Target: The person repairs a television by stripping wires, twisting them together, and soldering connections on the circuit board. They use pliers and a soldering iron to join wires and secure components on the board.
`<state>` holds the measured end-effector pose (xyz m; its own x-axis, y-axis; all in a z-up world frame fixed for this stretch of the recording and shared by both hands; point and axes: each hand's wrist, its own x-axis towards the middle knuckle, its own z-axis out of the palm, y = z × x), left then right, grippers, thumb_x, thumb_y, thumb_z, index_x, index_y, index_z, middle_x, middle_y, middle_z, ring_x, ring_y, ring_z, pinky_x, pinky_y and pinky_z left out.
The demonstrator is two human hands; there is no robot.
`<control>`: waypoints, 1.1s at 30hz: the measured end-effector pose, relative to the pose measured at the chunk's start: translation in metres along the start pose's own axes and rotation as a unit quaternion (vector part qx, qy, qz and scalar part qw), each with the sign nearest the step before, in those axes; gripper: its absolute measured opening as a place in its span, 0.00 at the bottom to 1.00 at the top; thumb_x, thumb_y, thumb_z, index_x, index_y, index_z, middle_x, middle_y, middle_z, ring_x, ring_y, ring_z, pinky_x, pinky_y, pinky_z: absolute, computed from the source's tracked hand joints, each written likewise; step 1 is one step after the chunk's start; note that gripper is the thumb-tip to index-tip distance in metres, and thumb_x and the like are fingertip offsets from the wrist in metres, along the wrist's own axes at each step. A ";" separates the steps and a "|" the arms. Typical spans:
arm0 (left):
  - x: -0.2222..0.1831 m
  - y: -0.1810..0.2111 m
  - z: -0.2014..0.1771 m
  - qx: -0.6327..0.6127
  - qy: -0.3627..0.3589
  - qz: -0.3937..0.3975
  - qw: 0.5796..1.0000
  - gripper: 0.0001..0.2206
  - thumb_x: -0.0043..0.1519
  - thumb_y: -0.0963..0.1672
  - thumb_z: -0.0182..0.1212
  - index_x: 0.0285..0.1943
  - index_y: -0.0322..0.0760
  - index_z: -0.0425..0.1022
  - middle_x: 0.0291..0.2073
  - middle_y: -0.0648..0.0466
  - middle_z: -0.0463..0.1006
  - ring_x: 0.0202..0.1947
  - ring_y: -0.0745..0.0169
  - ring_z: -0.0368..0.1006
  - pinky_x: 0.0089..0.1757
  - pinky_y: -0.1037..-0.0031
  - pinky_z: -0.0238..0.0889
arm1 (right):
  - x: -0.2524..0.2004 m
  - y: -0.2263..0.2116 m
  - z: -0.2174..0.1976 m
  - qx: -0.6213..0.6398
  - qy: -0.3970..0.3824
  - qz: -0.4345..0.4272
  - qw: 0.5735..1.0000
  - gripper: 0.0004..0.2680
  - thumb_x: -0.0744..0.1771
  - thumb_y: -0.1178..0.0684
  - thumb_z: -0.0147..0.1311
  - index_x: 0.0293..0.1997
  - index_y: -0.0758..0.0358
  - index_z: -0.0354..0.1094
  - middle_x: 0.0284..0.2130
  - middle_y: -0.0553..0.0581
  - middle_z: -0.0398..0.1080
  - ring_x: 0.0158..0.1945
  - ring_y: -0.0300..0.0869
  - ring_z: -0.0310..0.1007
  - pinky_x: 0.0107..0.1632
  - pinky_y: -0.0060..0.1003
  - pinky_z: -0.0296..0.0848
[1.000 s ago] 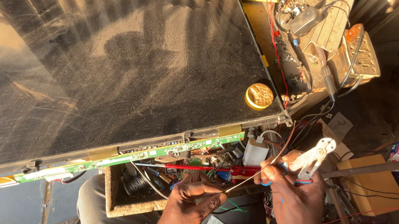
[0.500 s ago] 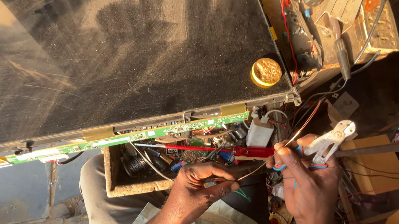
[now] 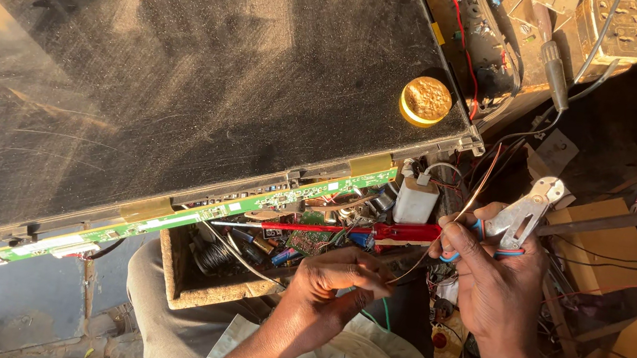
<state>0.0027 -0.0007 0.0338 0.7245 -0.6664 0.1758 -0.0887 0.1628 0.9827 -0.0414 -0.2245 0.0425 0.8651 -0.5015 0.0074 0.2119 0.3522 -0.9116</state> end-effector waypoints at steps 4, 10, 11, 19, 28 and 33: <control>0.004 -0.004 -0.002 -0.032 0.022 -0.034 0.999 0.13 0.61 0.32 0.60 0.48 0.35 0.83 0.45 0.53 0.79 0.48 0.65 0.78 0.49 0.74 0.76 | -0.007 0.001 -0.011 -0.129 -0.011 -0.037 0.991 0.09 0.67 0.66 0.55 0.50 0.65 0.64 0.39 0.66 0.75 0.35 0.41 0.76 0.38 0.42 0.79; 0.006 -0.004 -0.005 -0.061 0.050 -0.100 0.992 0.11 0.63 0.34 0.63 0.50 0.38 0.83 0.44 0.55 0.80 0.45 0.67 0.77 0.46 0.75 0.77 | -0.035 0.008 -0.028 -0.496 -0.013 -0.113 0.861 0.05 0.69 0.59 0.55 0.46 0.68 0.65 0.45 0.65 0.80 0.29 0.48 0.73 0.33 0.40 0.73; 0.007 -0.004 -0.005 -0.058 0.050 -0.094 0.993 0.11 0.63 0.34 0.63 0.51 0.38 0.83 0.44 0.55 0.80 0.46 0.67 0.77 0.47 0.75 0.77 | -0.041 0.009 -0.030 -0.511 -0.062 -0.155 0.843 0.05 0.69 0.59 0.55 0.46 0.66 0.65 0.46 0.64 0.78 0.38 0.48 0.77 0.39 0.38 0.77; 0.010 -0.003 -0.002 -0.032 0.044 -0.050 0.997 0.13 0.61 0.34 0.66 0.52 0.38 0.82 0.45 0.54 0.80 0.48 0.66 0.77 0.50 0.76 0.74 | -0.049 0.014 -0.025 -0.636 -0.194 -0.211 0.717 0.18 0.60 0.61 0.62 0.55 0.70 0.66 0.43 0.65 0.73 0.48 0.55 0.74 0.52 0.50 0.73; 0.008 -0.002 -0.003 -0.011 0.051 -0.063 0.997 0.12 0.61 0.35 0.66 0.51 0.38 0.83 0.45 0.54 0.80 0.48 0.67 0.78 0.48 0.77 0.75 | -0.044 0.007 -0.010 -0.648 -0.221 -0.182 0.706 0.18 0.58 0.63 0.61 0.52 0.69 0.66 0.42 0.65 0.72 0.46 0.56 0.73 0.51 0.53 0.71; 0.007 -0.005 -0.003 0.017 0.050 -0.032 0.998 0.12 0.61 0.34 0.66 0.51 0.39 0.83 0.44 0.53 0.81 0.47 0.64 0.79 0.48 0.76 0.76 | -0.046 0.008 -0.012 -0.664 -0.227 -0.170 0.692 0.18 0.58 0.63 0.62 0.52 0.68 0.66 0.41 0.65 0.71 0.46 0.56 0.73 0.52 0.54 0.71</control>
<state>0.0106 -0.0042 0.0300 0.7943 -0.5978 0.1082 -0.0623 0.0970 0.9933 -0.0845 -0.2082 0.0299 0.9855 0.0290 0.1670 0.0942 -0.9128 -0.3975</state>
